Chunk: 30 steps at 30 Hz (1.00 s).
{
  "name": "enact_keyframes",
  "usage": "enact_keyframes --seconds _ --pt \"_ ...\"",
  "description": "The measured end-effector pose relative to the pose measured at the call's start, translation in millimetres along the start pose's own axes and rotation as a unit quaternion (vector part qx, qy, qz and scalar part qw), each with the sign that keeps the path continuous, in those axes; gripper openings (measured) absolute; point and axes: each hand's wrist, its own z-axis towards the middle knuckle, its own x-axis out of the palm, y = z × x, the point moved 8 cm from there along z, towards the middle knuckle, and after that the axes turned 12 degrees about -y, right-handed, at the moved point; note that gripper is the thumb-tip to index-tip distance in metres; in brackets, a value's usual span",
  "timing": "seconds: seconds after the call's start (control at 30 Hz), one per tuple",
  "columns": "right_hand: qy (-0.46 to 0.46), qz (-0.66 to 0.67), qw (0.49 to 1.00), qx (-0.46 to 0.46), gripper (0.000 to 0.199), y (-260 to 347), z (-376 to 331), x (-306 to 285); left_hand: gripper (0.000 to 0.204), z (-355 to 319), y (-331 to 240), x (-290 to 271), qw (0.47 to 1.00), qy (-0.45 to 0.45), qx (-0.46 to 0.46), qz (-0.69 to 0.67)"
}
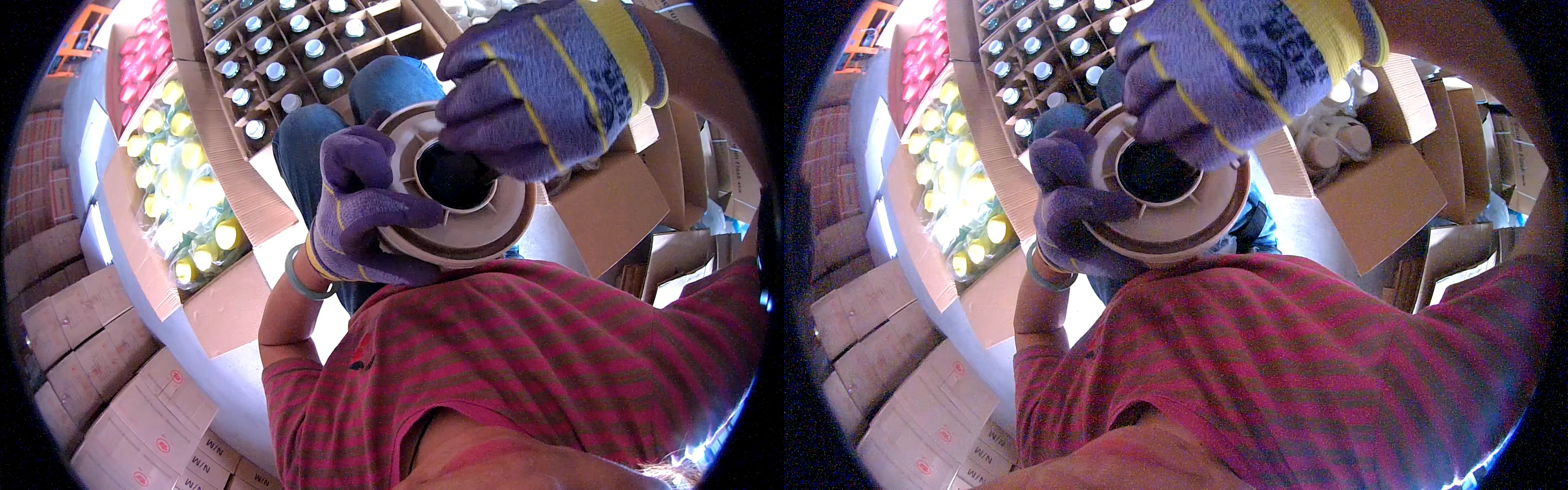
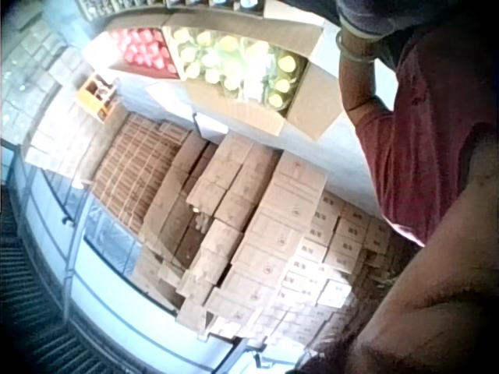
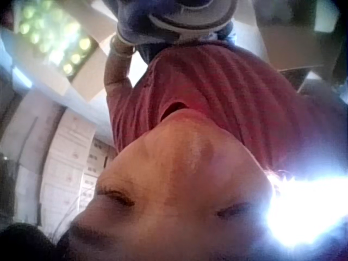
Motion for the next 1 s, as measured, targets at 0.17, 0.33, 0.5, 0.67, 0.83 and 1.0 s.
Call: enact_keyframes --seconds 0.17,0.33,0.5,0.67,0.83,1.0 --pt "0.028 0.037 0.998 0.035 0.027 1.1 5.6 8.9 0.057 3.4 6.4 0.9 0.997 0.053 0.001 -0.051" --pt "0.086 0.04 0.984 0.149 0.027 -9.4 0.6 29.2 0.06 1.8 6.8 0.1 0.997 0.071 -0.003 -0.03" --pt "0.157 0.034 0.937 0.311 0.027 -22.5 -10.0 57.1 0.06 5.4 11.0 -1.5 0.999 0.033 -0.003 0.006" --pt "0.087 0.175 0.773 0.604 0.027 -42.1 -54.6 79.3 0.057 14.8 5.3 10.3 0.996 -0.008 0.0 0.089" --pt "0.102 0.213 0.623 0.745 0.032 -52.0 -82.1 87.7 0.052 16.8 -3.5 31.7 0.985 -0.045 0.011 0.165" --pt "0.077 0.313 0.481 0.815 0.036 -41.6 -96.1 84.8 0.05 15.0 -10.4 36.9 0.978 -0.079 0.011 0.191"
